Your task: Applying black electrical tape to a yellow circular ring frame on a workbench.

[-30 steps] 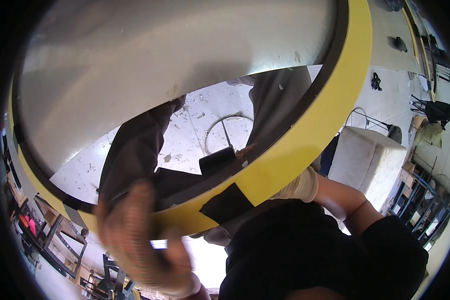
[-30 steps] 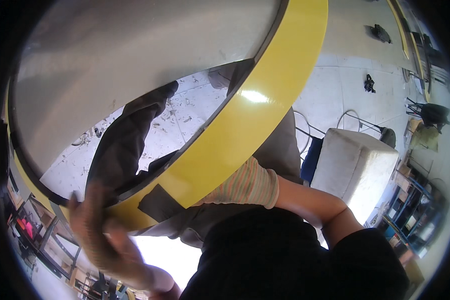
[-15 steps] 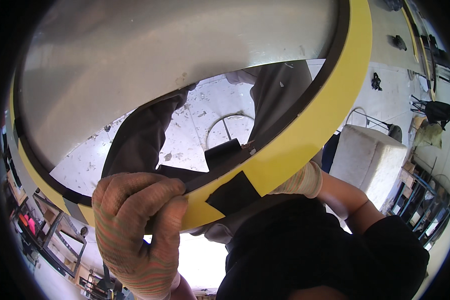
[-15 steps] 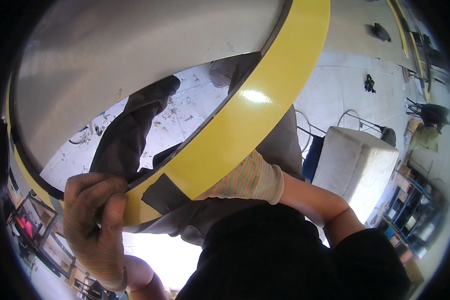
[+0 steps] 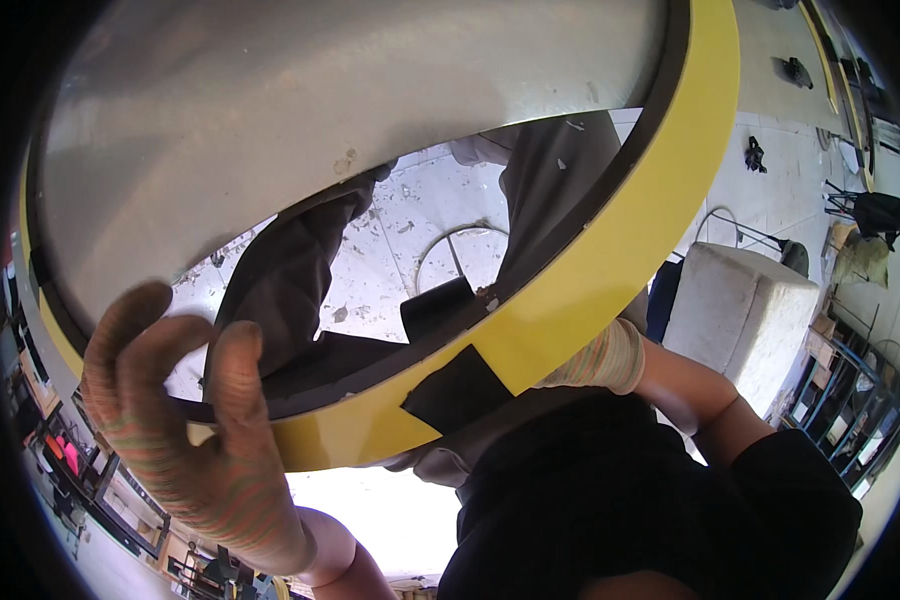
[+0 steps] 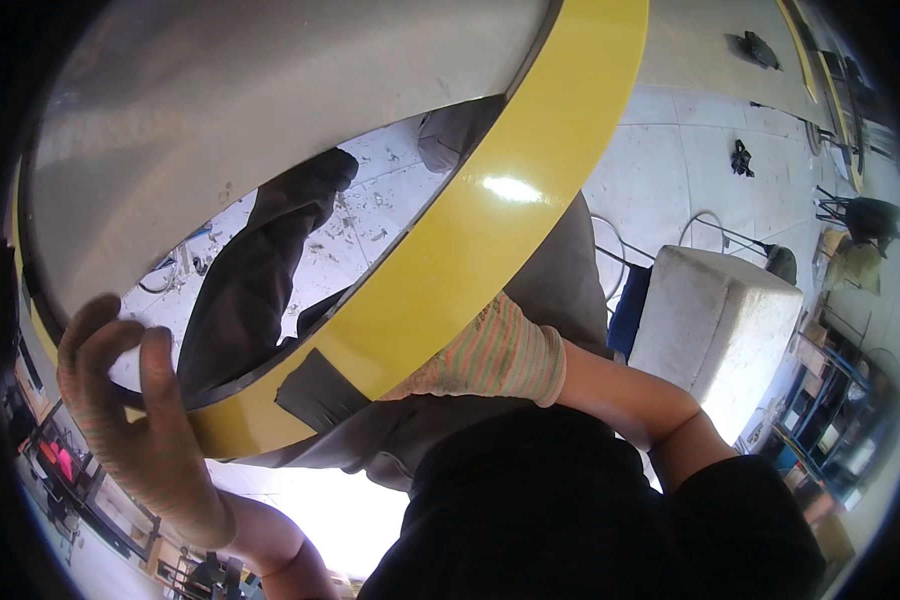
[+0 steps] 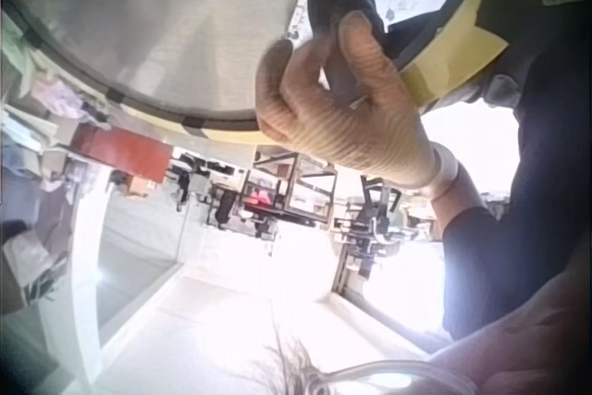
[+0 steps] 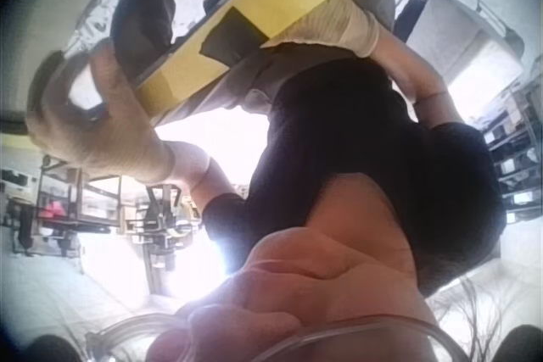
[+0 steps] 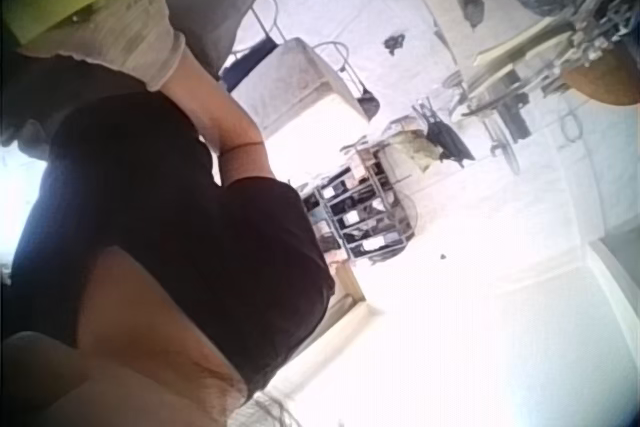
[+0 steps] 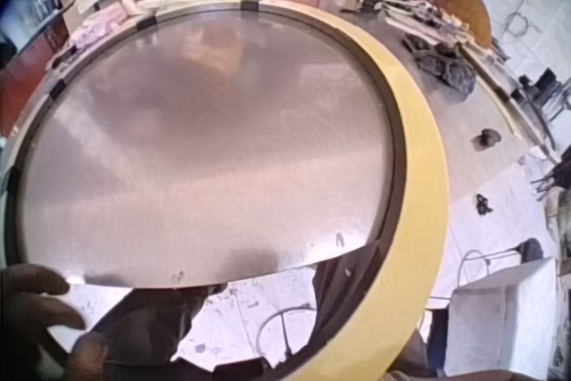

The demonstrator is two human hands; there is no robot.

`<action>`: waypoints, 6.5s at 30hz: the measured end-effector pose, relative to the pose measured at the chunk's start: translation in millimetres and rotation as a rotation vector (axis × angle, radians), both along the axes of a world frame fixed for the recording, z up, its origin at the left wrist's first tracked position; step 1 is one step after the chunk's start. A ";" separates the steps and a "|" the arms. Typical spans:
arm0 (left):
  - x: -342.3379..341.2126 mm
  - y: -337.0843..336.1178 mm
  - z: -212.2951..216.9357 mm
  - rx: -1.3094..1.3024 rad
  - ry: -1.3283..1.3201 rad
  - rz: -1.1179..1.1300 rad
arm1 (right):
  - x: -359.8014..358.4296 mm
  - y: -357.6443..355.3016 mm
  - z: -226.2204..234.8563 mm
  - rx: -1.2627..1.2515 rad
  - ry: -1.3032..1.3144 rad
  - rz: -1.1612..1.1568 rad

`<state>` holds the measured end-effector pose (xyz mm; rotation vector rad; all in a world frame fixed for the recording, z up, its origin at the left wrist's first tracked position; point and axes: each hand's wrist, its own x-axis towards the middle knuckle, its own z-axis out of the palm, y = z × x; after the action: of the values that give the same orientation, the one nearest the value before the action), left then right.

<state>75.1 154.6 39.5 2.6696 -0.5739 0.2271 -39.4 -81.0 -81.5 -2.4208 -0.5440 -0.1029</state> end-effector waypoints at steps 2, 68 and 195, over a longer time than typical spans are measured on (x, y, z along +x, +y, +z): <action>0.5 -0.1 11.0 -0.301 0.385 -0.076 | 0.3 -0.4 0.2 0.019 0.042 -0.001; 63.4 -14.6 24.0 0.047 0.601 -0.765 | -2.2 3.4 -13.1 0.113 -0.005 -0.004; -99.9 -48.0 -79.5 -1.896 0.664 0.256 | 33.9 0.2 106.2 0.388 0.401 0.201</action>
<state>-24.8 106.6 -40.0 0.8072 0.2346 -0.0788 -5.6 -80.9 24.6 -1.9281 -0.5211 0.3274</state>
